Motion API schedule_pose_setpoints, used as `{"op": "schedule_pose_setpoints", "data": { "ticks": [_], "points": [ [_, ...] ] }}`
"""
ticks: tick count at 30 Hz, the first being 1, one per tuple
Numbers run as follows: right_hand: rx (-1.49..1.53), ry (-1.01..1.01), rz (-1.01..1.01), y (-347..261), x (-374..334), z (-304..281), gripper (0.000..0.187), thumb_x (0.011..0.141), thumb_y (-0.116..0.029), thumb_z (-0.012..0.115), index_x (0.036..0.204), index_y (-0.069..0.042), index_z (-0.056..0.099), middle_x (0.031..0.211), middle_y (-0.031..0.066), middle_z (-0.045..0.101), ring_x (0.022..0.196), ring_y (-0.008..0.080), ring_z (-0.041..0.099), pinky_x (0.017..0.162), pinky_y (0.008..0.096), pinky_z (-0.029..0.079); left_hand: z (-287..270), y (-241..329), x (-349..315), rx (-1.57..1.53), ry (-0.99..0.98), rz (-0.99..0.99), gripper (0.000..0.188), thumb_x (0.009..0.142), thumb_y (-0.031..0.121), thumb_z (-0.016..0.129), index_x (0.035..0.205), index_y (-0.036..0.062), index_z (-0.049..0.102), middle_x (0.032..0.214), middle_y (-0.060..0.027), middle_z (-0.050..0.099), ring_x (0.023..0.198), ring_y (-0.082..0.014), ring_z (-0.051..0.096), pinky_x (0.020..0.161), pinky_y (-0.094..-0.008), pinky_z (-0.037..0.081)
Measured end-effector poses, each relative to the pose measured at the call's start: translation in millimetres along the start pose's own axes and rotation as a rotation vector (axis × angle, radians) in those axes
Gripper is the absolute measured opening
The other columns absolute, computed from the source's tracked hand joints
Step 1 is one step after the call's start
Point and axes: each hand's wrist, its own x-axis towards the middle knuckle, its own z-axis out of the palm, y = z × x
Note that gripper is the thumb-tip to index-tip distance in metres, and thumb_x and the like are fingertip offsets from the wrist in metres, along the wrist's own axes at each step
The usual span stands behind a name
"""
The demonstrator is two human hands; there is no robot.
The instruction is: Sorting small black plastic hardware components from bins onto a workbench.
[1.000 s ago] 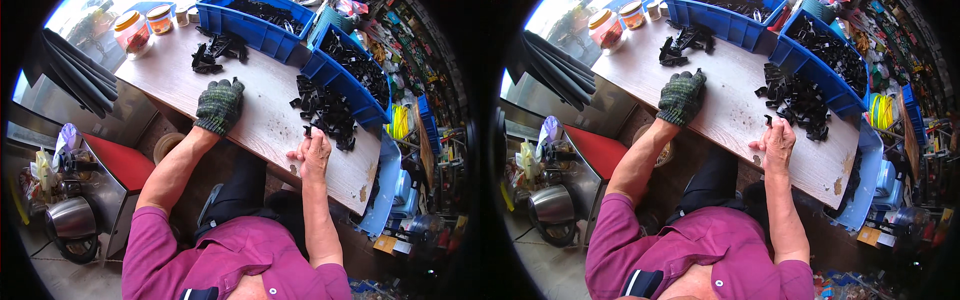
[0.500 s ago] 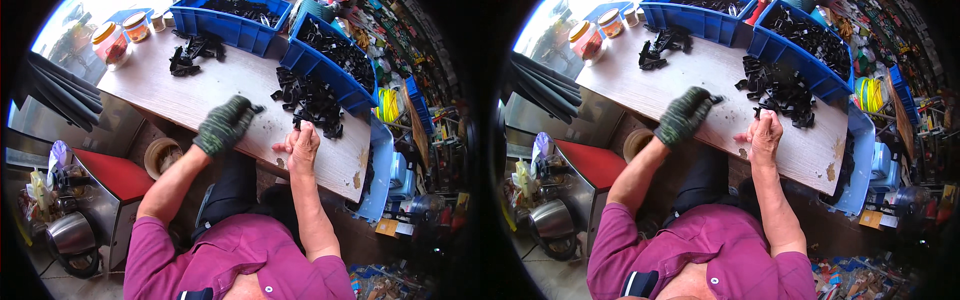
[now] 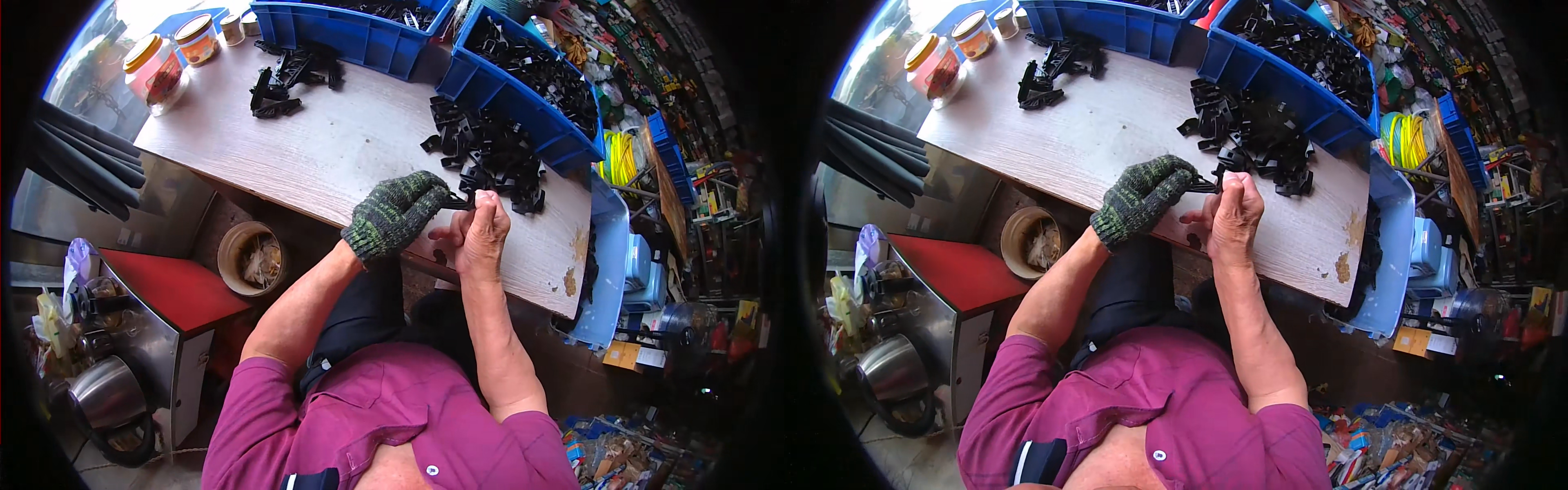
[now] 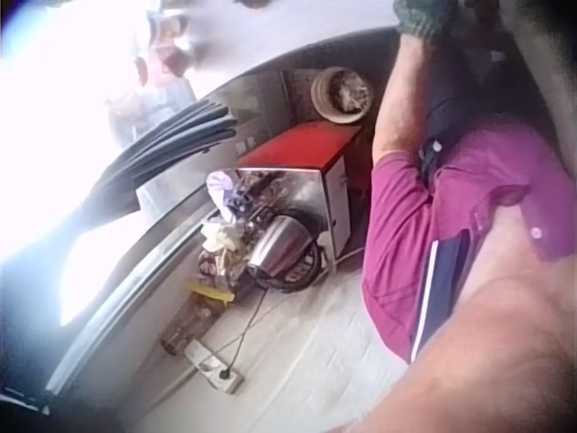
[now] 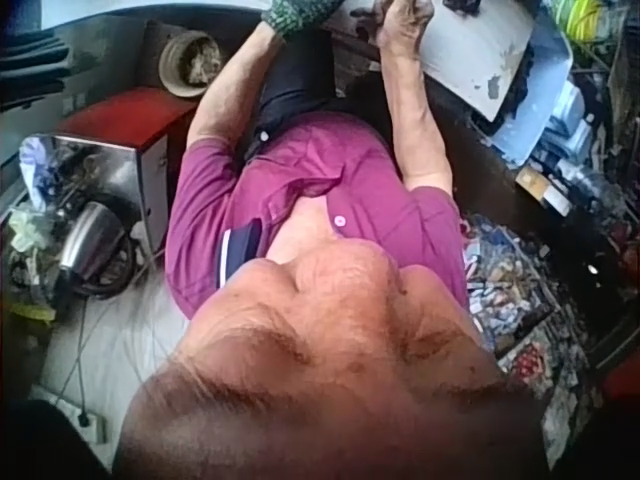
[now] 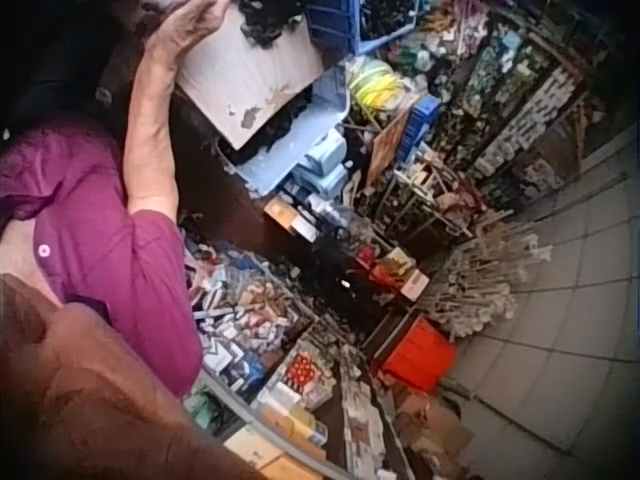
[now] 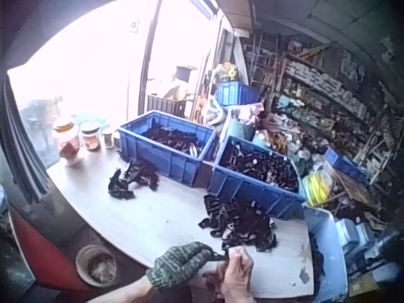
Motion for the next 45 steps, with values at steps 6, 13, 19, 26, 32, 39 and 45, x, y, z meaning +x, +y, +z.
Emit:
{"op": "schedule_pose_setpoints", "data": {
  "ticks": [6,13,19,26,32,39,45],
  "points": [
    [0.018,0.010,-0.006,-1.1,-3.6,4.7,0.029,0.098,-0.030,0.049,0.082,-0.006,0.045,0.050,-0.0020,0.033,0.037,0.0069,0.032,0.038,0.0323,0.054,-7.9,-5.0,-0.4,0.150,-0.065,0.151,0.024,0.096,0.019,0.055,0.110,0.0041,0.068,0.111,-0.0179,0.067,0.100,-0.0355,0.064,0.084,-0.0420,0.052],
    [-0.006,0.025,-0.029,-0.5,-5.2,8.5,0.029,0.098,-0.029,0.052,0.080,-0.008,0.043,0.055,-0.0016,0.036,0.038,0.0085,0.033,0.037,0.0313,0.049,-2.8,-10.3,-3.0,0.234,-0.061,0.144,0.025,0.096,0.016,0.054,0.115,0.0047,0.065,0.111,-0.0180,0.066,0.099,-0.0363,0.064,0.085,-0.0426,0.052],
    [-0.139,0.042,-0.200,18.2,2.6,-11.1,0.030,0.098,-0.028,0.053,0.076,-0.010,0.044,0.057,-0.0030,0.038,0.040,0.0080,0.034,0.037,0.0253,0.031,26.5,15.9,2.0,-0.128,0.183,-0.146,0.030,0.098,0.019,0.051,0.123,0.0041,0.059,0.109,-0.0210,0.065,0.098,-0.0385,0.064,0.083,-0.0433,0.051],
    [-0.410,0.060,-0.402,12.8,3.3,-12.4,0.024,0.093,-0.016,0.055,0.072,-0.007,0.047,0.065,-0.0070,0.039,0.061,0.0040,0.034,0.051,0.0240,0.031,59.3,27.4,-4.7,0.118,0.365,-0.126,0.027,0.099,0.018,0.049,0.121,0.0042,0.056,0.096,-0.0201,0.066,0.083,-0.0351,0.066,0.072,-0.0443,0.051],
    [-0.380,0.030,-0.396,10.7,2.3,-14.5,0.023,0.092,-0.015,0.055,0.072,-0.008,0.047,0.066,-0.0075,0.039,0.063,0.0036,0.033,0.052,0.0234,0.031,62.7,6.3,-11.6,0.566,0.338,0.266,0.041,0.080,0.001,0.062,0.119,-0.0045,0.051,0.120,-0.0248,0.053,0.093,-0.0408,0.061,0.072,-0.0468,0.052],
    [-0.165,0.141,-0.089,-10.0,-0.3,-21.1,0.025,0.093,-0.028,0.051,0.075,-0.011,0.046,0.060,-0.0032,0.039,0.044,0.0117,0.040,0.043,0.0359,0.045,14.1,9.7,32.8,0.388,0.377,0.013,0.022,0.092,0.022,0.059,0.105,0.0082,0.068,0.105,-0.0146,0.068,0.099,-0.0352,0.062,0.083,-0.0450,0.051],
    [0.092,0.552,-0.028,-66.3,36.9,-99.2,0.035,0.088,-0.040,0.060,0.085,-0.010,0.044,0.047,0.0022,0.033,0.040,0.0164,0.040,0.056,0.0549,0.058,-9.8,-2.9,70.6,0.947,0.056,0.029,0.019,0.079,0.015,0.061,0.097,0.0140,0.068,0.098,-0.0159,0.065,0.095,-0.0376,0.060,0.074,-0.0476,0.052]
  ]
}}
